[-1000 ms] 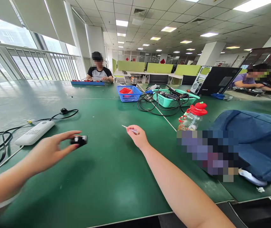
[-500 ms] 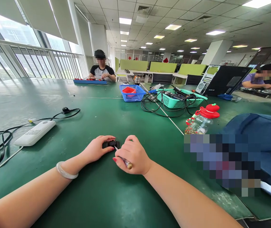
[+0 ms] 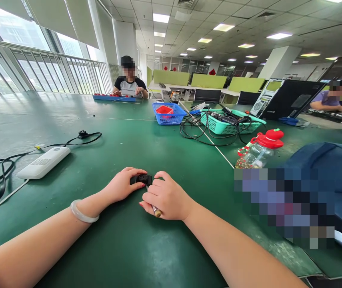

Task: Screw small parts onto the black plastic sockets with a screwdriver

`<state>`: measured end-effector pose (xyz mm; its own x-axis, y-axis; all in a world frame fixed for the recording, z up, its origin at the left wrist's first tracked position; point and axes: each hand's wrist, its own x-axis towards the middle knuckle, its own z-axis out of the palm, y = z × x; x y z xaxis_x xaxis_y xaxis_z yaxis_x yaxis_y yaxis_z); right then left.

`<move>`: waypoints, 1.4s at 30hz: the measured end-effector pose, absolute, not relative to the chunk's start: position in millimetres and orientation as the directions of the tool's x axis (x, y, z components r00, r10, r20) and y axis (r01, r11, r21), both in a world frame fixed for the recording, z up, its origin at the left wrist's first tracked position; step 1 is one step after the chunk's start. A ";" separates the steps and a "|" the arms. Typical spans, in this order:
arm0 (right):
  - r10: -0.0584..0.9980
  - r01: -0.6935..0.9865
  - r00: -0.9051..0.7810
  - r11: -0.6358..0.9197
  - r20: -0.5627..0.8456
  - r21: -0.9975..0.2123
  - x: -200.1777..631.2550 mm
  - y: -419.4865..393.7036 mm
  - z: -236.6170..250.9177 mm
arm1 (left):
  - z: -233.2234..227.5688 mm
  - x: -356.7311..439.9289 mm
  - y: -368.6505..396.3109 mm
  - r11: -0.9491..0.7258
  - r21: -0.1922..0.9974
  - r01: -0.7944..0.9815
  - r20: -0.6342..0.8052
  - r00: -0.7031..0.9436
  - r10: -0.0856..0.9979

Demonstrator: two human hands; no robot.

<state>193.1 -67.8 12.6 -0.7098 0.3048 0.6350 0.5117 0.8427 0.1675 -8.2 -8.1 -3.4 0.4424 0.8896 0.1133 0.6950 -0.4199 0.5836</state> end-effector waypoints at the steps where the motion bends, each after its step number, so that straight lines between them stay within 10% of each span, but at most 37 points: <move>1: 0.300 0.515 -0.710 0.838 0.637 0.180 193.4 -68.1 13.0 | -3.5 -8.1 -8.2 -0.421 0.582 0.696 0.115 0.442 0.890; 24: 0.315 0.534 -0.773 0.791 0.550 0.299 190.5 -70.9 14.9 | -1.6 -7.9 -9.3 -0.419 0.587 0.693 0.106 0.447 0.888; 42: 0.388 0.544 -0.750 0.822 0.535 0.166 199.6 -69.7 18.7 | -0.4 -6.5 -9.5 -0.410 0.600 0.687 0.103 0.442 0.891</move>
<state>199.6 -69.7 18.7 -0.7502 0.3882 0.5352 0.5441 0.8224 0.1661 -6.5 -9.5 -0.4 0.4423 0.8910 0.1029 0.6868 -0.4102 0.6000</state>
